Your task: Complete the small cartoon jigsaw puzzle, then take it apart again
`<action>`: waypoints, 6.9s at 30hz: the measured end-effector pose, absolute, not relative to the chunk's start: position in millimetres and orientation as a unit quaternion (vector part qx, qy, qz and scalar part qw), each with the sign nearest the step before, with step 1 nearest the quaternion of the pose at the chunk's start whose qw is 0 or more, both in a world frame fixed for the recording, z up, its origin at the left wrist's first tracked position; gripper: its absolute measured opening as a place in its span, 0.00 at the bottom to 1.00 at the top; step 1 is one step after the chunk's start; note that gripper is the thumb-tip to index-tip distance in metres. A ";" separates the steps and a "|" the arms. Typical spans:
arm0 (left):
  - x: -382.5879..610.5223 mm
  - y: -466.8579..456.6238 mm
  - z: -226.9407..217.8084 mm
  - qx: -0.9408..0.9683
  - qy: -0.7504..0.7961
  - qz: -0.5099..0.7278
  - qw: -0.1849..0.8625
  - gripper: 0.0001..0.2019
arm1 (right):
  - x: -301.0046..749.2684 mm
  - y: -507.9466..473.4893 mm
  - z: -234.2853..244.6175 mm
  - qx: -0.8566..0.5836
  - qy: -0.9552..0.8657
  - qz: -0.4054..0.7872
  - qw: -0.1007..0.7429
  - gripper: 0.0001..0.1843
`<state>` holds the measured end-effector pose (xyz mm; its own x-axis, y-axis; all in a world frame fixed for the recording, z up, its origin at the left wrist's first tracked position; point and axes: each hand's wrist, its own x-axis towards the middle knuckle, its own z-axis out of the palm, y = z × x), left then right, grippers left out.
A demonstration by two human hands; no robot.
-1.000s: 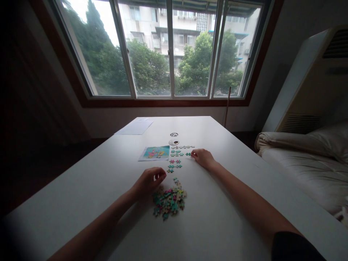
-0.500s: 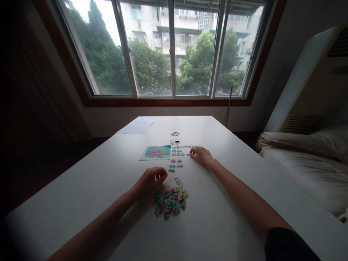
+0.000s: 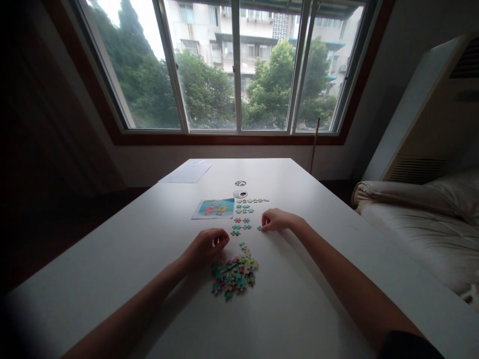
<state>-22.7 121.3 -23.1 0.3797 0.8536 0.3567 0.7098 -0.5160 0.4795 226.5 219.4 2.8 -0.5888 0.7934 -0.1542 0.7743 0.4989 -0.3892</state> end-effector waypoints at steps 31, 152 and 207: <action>-13.6 116.1 -19.2 0.856 0.444 0.239 0.113 0.09 | 213.7 133.2 -12.6 -0.438 -0.876 0.137 0.151 0.07; -22.8 117.8 -16.7 0.840 0.459 0.268 0.108 0.06 | 214.7 266.8 -19.5 -0.539 -0.819 0.066 0.187 0.15; -27.3 117.4 -13.1 0.873 0.441 0.209 0.010 0.05 | 215.2 271.4 -25.4 -0.460 -0.863 0.095 0.186 0.13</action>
